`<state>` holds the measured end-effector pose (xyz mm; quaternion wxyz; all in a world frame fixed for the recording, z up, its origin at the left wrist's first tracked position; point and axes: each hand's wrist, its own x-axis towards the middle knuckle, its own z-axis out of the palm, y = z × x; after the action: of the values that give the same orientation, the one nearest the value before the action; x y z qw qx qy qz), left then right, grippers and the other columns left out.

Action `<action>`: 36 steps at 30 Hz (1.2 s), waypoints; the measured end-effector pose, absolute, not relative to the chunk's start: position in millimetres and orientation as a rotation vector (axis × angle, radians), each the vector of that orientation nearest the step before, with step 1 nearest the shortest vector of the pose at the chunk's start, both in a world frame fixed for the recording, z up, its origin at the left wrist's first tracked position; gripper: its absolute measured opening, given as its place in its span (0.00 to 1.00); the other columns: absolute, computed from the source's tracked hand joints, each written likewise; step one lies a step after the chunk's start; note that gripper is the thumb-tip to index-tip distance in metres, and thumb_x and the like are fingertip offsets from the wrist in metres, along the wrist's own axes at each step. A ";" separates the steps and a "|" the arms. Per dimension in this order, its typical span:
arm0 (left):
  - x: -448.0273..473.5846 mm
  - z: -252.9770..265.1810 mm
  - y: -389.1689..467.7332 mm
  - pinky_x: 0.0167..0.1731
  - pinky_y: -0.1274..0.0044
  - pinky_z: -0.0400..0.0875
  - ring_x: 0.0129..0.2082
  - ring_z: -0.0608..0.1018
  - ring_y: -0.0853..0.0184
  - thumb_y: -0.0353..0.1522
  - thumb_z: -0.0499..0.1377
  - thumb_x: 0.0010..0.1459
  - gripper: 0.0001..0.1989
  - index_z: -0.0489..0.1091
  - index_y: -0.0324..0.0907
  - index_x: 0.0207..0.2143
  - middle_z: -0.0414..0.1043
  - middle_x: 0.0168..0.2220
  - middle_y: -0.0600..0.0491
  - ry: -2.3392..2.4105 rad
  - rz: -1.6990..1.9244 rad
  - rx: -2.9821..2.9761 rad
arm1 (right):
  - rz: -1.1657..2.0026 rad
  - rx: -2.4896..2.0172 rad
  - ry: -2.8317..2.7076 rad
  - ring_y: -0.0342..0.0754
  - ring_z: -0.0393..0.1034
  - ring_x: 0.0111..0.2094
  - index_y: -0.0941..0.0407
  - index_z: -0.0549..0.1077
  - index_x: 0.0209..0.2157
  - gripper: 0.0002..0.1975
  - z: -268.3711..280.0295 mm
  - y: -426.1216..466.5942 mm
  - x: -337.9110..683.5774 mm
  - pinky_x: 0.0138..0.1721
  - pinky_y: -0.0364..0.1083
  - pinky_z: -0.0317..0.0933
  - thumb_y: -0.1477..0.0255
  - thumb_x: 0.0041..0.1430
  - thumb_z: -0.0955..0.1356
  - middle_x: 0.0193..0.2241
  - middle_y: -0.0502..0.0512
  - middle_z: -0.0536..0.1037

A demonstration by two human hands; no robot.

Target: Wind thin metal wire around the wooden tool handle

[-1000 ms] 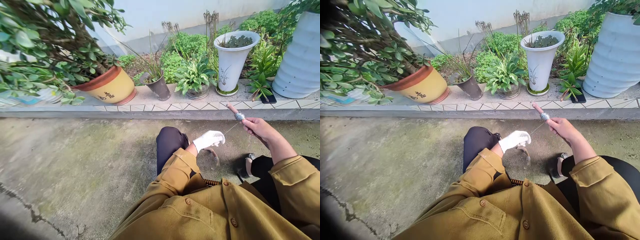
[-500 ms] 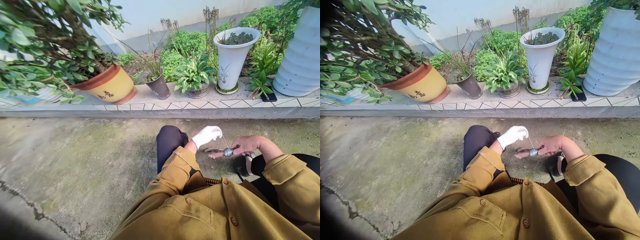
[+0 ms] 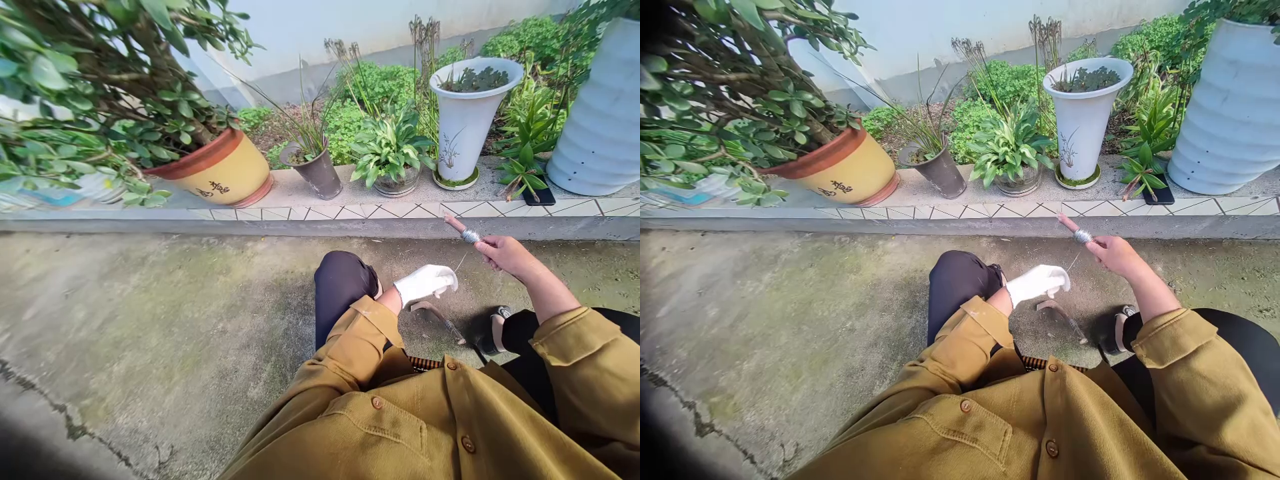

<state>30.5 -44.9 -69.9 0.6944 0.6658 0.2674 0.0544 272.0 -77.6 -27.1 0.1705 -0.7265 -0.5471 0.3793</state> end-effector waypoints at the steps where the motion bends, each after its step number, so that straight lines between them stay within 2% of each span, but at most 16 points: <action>1: 30.6 -68.4 -47.0 0.23 0.80 0.59 0.21 0.63 0.75 0.38 0.56 0.59 0.12 0.73 0.37 0.33 0.64 0.22 0.55 0.607 0.108 1.490 | 0.921 -2.222 -1.608 0.48 0.66 0.25 0.57 0.74 0.39 0.21 -30.2 -75.6 274.1 0.26 0.45 0.56 0.55 0.63 0.61 0.28 0.59 0.76; 3: 30.0 -64.9 -48.1 0.23 0.80 0.59 0.21 0.64 0.75 0.38 0.57 0.59 0.12 0.74 0.38 0.33 0.66 0.23 0.54 0.622 0.118 1.509 | 0.690 -2.459 -1.751 0.53 0.71 0.31 0.56 0.76 0.43 0.21 -33.9 -74.1 276.3 0.30 0.47 0.57 0.56 0.63 0.61 0.33 0.64 0.79; 5: 28.5 -62.1 -45.1 0.25 0.80 0.61 0.22 0.65 0.74 0.37 0.58 0.58 0.11 0.74 0.38 0.32 0.70 0.26 0.53 0.633 0.150 1.530 | 0.716 -2.547 -1.922 0.56 0.73 0.34 0.56 0.77 0.44 0.20 -35.8 -76.0 274.3 0.32 0.48 0.58 0.58 0.63 0.62 0.36 0.66 0.79; 7: 26.5 -60.8 -39.4 0.27 0.80 0.62 0.24 0.67 0.74 0.36 0.57 0.58 0.10 0.73 0.38 0.32 0.71 0.30 0.52 0.640 0.189 1.539 | 0.971 -2.491 -2.102 0.56 0.73 0.33 0.56 0.78 0.39 0.16 -37.2 -80.5 268.3 0.32 0.49 0.59 0.61 0.61 0.64 0.32 0.66 0.79; 9: 24.3 -60.7 -32.8 0.27 0.80 0.62 0.25 0.66 0.74 0.36 0.56 0.58 0.10 0.71 0.38 0.32 0.71 0.31 0.53 0.658 0.220 1.537 | 1.258 -2.355 -2.218 0.52 0.70 0.27 0.56 0.77 0.30 0.12 -37.4 -86.1 260.0 0.30 0.49 0.58 0.63 0.58 0.68 0.25 0.62 0.77; 11: 22.2 -61.1 -27.1 0.27 0.80 0.61 0.24 0.65 0.75 0.35 0.55 0.58 0.10 0.70 0.38 0.32 0.71 0.31 0.54 0.688 0.262 1.529 | 1.576 -2.159 -2.237 0.47 0.65 0.20 0.55 0.75 0.25 0.12 -34.6 -91.5 252.0 0.25 0.47 0.56 0.62 0.55 0.70 0.18 0.56 0.73; 14: 20.3 -61.7 -21.6 0.27 0.80 0.61 0.25 0.65 0.74 0.34 0.55 0.58 0.09 0.69 0.38 0.30 0.71 0.30 0.54 0.732 0.339 1.531 | 2.018 -1.731 -2.150 0.43 0.59 0.17 0.56 0.75 0.29 0.16 -22.9 -97.4 244.0 0.21 0.44 0.52 0.56 0.53 0.71 0.16 0.50 0.69; 16: 20.6 -63.0 -20.3 0.28 0.80 0.62 0.26 0.67 0.74 0.34 0.55 0.58 0.09 0.70 0.38 0.31 0.72 0.32 0.53 0.752 0.403 1.558 | 2.151 -1.413 -2.053 0.42 0.59 0.19 0.57 0.76 0.34 0.21 -12.0 -99.3 243.1 0.21 0.43 0.51 0.52 0.53 0.70 0.18 0.48 0.68; 18: 22.1 -65.0 -21.0 0.29 0.79 0.63 0.27 0.67 0.73 0.34 0.55 0.58 0.09 0.70 0.38 0.31 0.71 0.32 0.53 0.778 0.461 1.569 | 2.088 -1.227 -1.904 0.40 0.58 0.20 0.57 0.75 0.39 0.24 -3.0 -99.1 246.4 0.22 0.42 0.51 0.50 0.56 0.68 0.20 0.47 0.67; 20: 23.9 -66.6 -24.0 0.29 0.79 0.63 0.26 0.67 0.72 0.35 0.55 0.59 0.09 0.70 0.38 0.32 0.70 0.30 0.53 0.781 0.460 1.557 | 1.829 -1.300 -1.719 0.39 0.56 0.21 0.57 0.73 0.39 0.23 0.3 -96.2 253.5 0.23 0.41 0.51 0.49 0.58 0.66 0.22 0.47 0.67; 24: 24.4 -62.2 -35.9 0.28 0.78 0.64 0.25 0.68 0.71 0.35 0.55 0.59 0.10 0.73 0.39 0.33 0.70 0.27 0.53 0.665 0.240 1.604 | 1.249 -1.757 -1.417 0.42 0.59 0.21 0.56 0.72 0.37 0.23 -12.0 -83.9 270.1 0.23 0.42 0.53 0.49 0.62 0.62 0.24 0.51 0.69; 27: 22.1 -52.5 -43.9 0.30 0.77 0.66 0.27 0.72 0.68 0.36 0.58 0.59 0.09 0.75 0.41 0.33 0.72 0.26 0.50 0.645 0.157 1.638 | 0.919 -2.180 -1.594 0.48 0.67 0.26 0.55 0.74 0.38 0.20 -25.2 -76.3 273.9 0.27 0.45 0.57 0.54 0.63 0.61 0.28 0.57 0.75; 29: 20.8 -46.0 -44.9 0.33 0.76 0.68 0.31 0.74 0.66 0.36 0.59 0.59 0.08 0.76 0.42 0.33 0.74 0.29 0.49 0.660 0.161 1.647 | 0.796 -2.391 -1.838 0.53 0.71 0.32 0.55 0.76 0.41 0.18 -31.1 -75.4 270.8 0.30 0.47 0.58 0.58 0.63 0.62 0.33 0.62 0.78; 31: 20.0 -41.6 -42.2 0.37 0.75 0.69 0.34 0.75 0.65 0.36 0.60 0.58 0.08 0.75 0.42 0.31 0.76 0.32 0.48 0.683 0.195 1.652 | 0.880 -2.432 -2.067 0.56 0.73 0.34 0.55 0.77 0.41 0.16 -34.6 -78.1 264.9 0.32 0.49 0.59 0.60 0.62 0.64 0.34 0.65 0.79; 32: 19.8 -40.4 -40.1 0.39 0.75 0.69 0.35 0.75 0.65 0.35 0.60 0.58 0.07 0.75 0.41 0.30 0.76 0.33 0.48 0.693 0.217 1.650 | 1.004 -2.393 -2.150 0.56 0.73 0.33 0.55 0.78 0.39 0.15 -35.4 -80.5 261.5 0.32 0.49 0.59 0.61 0.62 0.65 0.32 0.64 0.79; 36: 18.8 -41.7 -32.2 0.40 0.75 0.68 0.34 0.73 0.67 0.34 0.59 0.58 0.08 0.73 0.39 0.29 0.75 0.33 0.48 0.733 0.271 1.614 | 1.782 -1.955 -2.204 0.46 0.64 0.19 0.56 0.78 0.31 0.14 -28.8 -91.8 248.6 0.24 0.46 0.55 0.58 0.57 0.69 0.18 0.54 0.71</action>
<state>18.8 -32.2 -41.7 0.6243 0.7032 0.3192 0.1181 248.6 -91.8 -28.8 -0.1500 -0.5613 -0.6330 0.5116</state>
